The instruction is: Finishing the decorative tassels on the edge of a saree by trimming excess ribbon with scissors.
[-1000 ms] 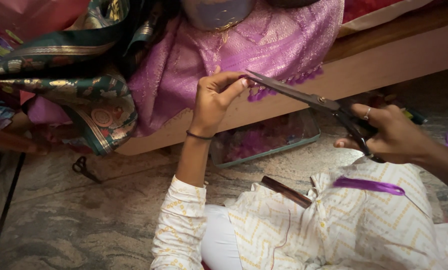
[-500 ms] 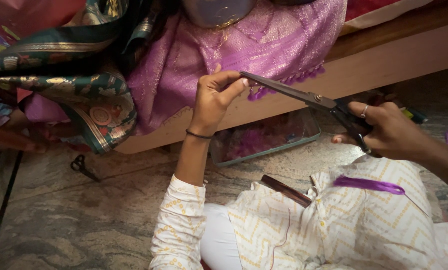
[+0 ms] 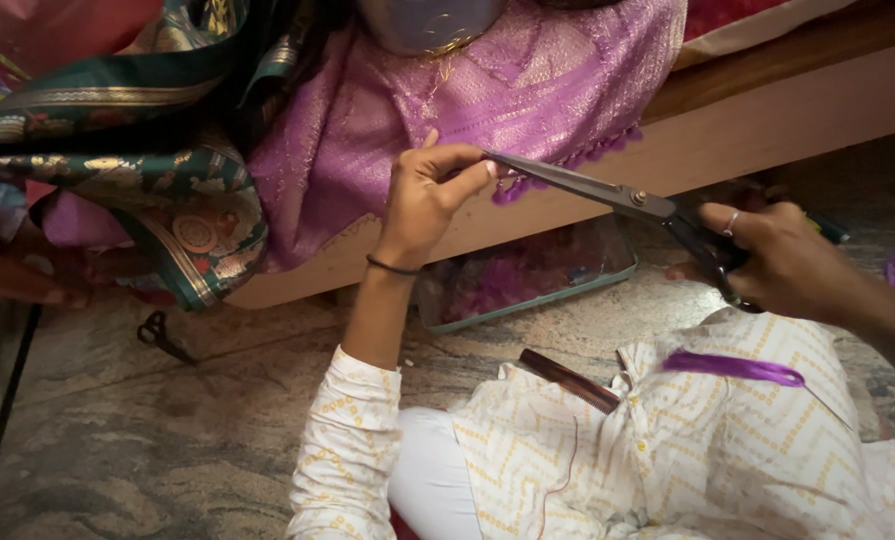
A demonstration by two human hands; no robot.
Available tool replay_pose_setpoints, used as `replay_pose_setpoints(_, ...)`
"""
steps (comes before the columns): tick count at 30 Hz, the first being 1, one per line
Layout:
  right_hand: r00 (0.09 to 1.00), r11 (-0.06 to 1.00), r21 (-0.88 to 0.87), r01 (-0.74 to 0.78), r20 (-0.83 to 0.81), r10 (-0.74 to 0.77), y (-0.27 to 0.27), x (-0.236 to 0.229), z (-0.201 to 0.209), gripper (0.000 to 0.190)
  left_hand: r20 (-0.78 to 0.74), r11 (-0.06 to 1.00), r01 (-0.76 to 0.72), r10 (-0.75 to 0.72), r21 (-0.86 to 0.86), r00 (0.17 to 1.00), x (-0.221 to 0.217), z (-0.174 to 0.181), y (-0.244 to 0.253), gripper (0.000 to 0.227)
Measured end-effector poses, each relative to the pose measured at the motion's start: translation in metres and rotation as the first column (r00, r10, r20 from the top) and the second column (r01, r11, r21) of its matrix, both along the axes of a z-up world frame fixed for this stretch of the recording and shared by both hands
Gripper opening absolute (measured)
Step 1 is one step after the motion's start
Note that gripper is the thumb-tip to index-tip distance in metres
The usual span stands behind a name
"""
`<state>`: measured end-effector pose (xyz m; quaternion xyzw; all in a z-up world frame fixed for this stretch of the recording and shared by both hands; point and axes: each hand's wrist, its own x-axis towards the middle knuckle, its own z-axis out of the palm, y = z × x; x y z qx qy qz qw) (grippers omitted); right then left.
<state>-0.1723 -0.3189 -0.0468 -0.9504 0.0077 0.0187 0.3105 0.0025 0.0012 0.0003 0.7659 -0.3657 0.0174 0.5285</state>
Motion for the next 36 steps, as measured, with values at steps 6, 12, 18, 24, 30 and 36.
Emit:
replay_pose_setpoints(6,0.998,0.996,0.070,0.054,0.038,-0.057,0.002,-0.006,0.005,0.038,0.013,0.996,0.057,-0.057,0.066,0.998,0.007,0.004,0.007,0.014)
replay_pose_setpoints(12,0.999,0.985,-0.169,0.018,0.038,-0.012,-0.019,-0.008,-0.013,0.053,-0.023,0.991,0.109,-0.107,0.081,0.994,0.007,0.004,0.012,0.013)
replay_pose_setpoints(18,0.999,0.999,-0.019,-0.048,0.022,0.048,-0.005,-0.008,-0.003,0.054,-0.016,0.988,0.115,-0.114,0.106,0.993,0.005,0.008,0.011,0.012)
replay_pose_setpoints(24,1.000,0.995,-0.097,-0.020,-0.020,0.018,0.002,-0.002,0.000,0.052,-0.023,0.990,0.113,-0.111,0.083,0.994,0.006,0.005,0.012,0.012)
replay_pose_setpoints(30,0.999,0.999,-0.023,-0.039,0.013,0.039,0.002,0.001,-0.001,0.053,-0.036,0.990,0.106,-0.103,0.091,0.994,0.003,0.010,0.013,0.014)
replay_pose_setpoints(36,0.996,0.997,-0.050,-0.055,0.074,0.059,-0.002,0.004,-0.009,0.052,-0.038,0.990,0.127,-0.125,0.060,0.991,0.008,0.003,0.014,0.013)
